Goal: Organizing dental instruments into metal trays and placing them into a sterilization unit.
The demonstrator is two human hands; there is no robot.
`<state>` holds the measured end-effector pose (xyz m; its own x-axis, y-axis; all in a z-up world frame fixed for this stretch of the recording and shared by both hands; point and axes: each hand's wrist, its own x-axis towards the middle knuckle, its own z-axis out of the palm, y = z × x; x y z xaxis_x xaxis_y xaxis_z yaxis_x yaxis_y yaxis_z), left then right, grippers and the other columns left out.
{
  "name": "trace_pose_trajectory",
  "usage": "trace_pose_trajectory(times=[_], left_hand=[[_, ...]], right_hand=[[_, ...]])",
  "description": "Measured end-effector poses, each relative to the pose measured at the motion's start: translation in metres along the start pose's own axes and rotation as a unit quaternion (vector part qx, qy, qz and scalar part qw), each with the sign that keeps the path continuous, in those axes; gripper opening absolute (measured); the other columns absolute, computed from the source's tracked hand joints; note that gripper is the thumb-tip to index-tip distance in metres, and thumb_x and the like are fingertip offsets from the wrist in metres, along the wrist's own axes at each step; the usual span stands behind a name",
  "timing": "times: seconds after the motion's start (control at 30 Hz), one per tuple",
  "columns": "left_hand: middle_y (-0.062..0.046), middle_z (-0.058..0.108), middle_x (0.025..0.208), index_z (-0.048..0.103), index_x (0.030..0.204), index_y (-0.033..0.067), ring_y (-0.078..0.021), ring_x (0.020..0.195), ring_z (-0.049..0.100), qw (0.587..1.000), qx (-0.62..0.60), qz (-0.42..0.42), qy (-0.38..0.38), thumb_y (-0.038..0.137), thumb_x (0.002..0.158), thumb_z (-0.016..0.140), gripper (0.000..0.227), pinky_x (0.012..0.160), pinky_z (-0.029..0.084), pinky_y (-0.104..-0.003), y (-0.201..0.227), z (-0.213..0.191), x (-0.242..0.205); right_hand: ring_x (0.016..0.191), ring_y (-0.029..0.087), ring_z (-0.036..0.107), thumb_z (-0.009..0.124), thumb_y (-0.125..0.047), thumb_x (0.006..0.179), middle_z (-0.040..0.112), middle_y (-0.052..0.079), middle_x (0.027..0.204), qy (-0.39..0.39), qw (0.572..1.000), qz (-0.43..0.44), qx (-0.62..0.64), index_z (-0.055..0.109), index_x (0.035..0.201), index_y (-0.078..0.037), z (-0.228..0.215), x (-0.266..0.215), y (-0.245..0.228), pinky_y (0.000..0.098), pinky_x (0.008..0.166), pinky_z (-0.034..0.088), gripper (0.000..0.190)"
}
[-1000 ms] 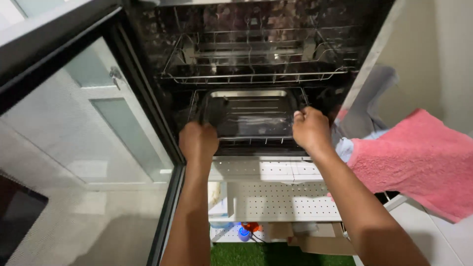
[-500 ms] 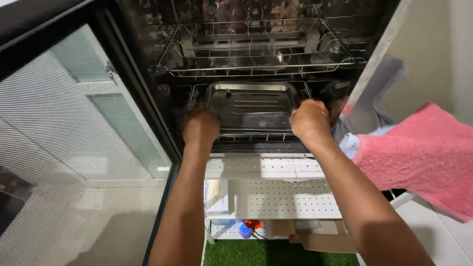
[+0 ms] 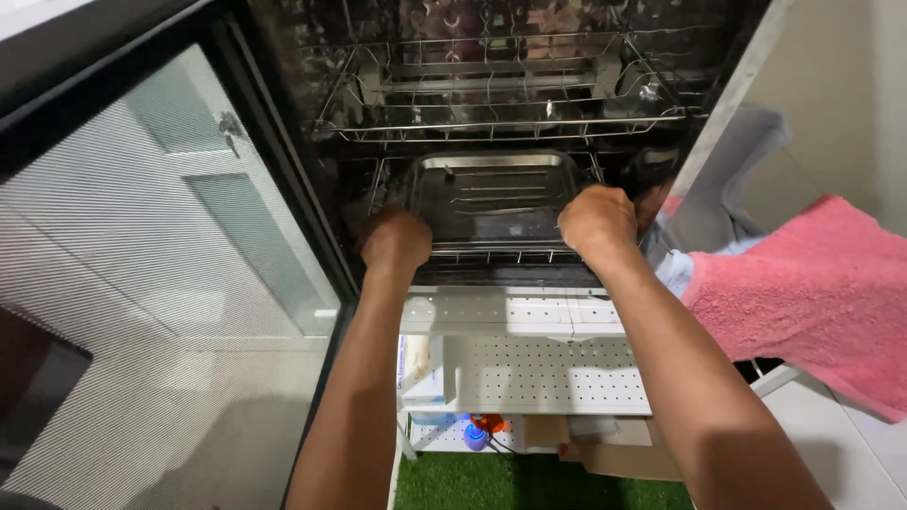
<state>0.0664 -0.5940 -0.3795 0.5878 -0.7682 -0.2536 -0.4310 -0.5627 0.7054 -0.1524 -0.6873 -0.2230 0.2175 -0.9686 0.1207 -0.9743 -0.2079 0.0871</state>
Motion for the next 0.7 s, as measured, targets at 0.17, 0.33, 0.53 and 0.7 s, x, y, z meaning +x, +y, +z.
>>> trace_pose_trajectory(times=[0.17, 0.33, 0.53, 0.7], left_hand=[[-0.025, 0.074, 0.109, 0.076, 0.103, 0.0008, -0.0392, 0.097, 0.074, 0.999, 0.0, 0.012, 0.037, 0.024, 0.092, 0.062, 0.029, 0.078, 0.061, -0.049, -0.002, 0.004, -0.008], [-0.025, 0.072, 0.113, 0.077, 0.106, 0.0033, -0.0412, 0.103, 0.071, 1.0, -0.009, 0.015, 0.012, 0.023, 0.092, 0.06, 0.029, 0.083, 0.059, -0.05, -0.009, 0.01, -0.009], [-0.024, 0.069, 0.121, 0.077, 0.11, 0.0071, -0.0441, 0.112, 0.067, 0.999, -0.019, 0.026, -0.017, 0.021, 0.091, 0.057, 0.031, 0.091, 0.056, -0.052, -0.006, 0.003, 0.007], [-0.02, 0.076, 0.104, 0.079, 0.097, 0.0082, -0.0363, 0.095, 0.074, 0.991, -0.03, -0.006, 0.13, 0.032, 0.103, 0.055, 0.034, 0.081, 0.06, -0.047, 0.003, -0.011, -0.046]], right_hand=[[0.108, 0.044, 0.07, 0.068, -0.03, 0.093, 0.072, 0.03, 0.11, -0.015, 1.0, 0.014, -0.002, 0.077, 0.1, 0.003, 0.0, -0.001, -0.001, 0.0474, 0.094, 0.056, 0.035], [0.111, 0.044, 0.069, 0.067, -0.031, 0.093, 0.071, 0.03, 0.114, -0.034, 0.999, 0.027, -0.007, 0.077, 0.103, 0.003, -0.005, 0.001, -0.006, 0.0475, 0.096, 0.055, 0.037], [0.111, 0.045, 0.068, 0.066, -0.032, 0.094, 0.071, 0.03, 0.115, -0.034, 0.999, 0.023, -0.006, 0.077, 0.105, 0.003, -0.025, -0.004, -0.016, 0.0489, 0.096, 0.054, 0.038], [0.107, 0.048, 0.067, 0.056, -0.032, 0.106, 0.067, 0.029, 0.123, 0.037, 0.998, -0.054, 0.016, 0.071, 0.119, 0.001, -0.05, -0.054, -0.026, 0.0534, 0.094, 0.054, 0.038]])
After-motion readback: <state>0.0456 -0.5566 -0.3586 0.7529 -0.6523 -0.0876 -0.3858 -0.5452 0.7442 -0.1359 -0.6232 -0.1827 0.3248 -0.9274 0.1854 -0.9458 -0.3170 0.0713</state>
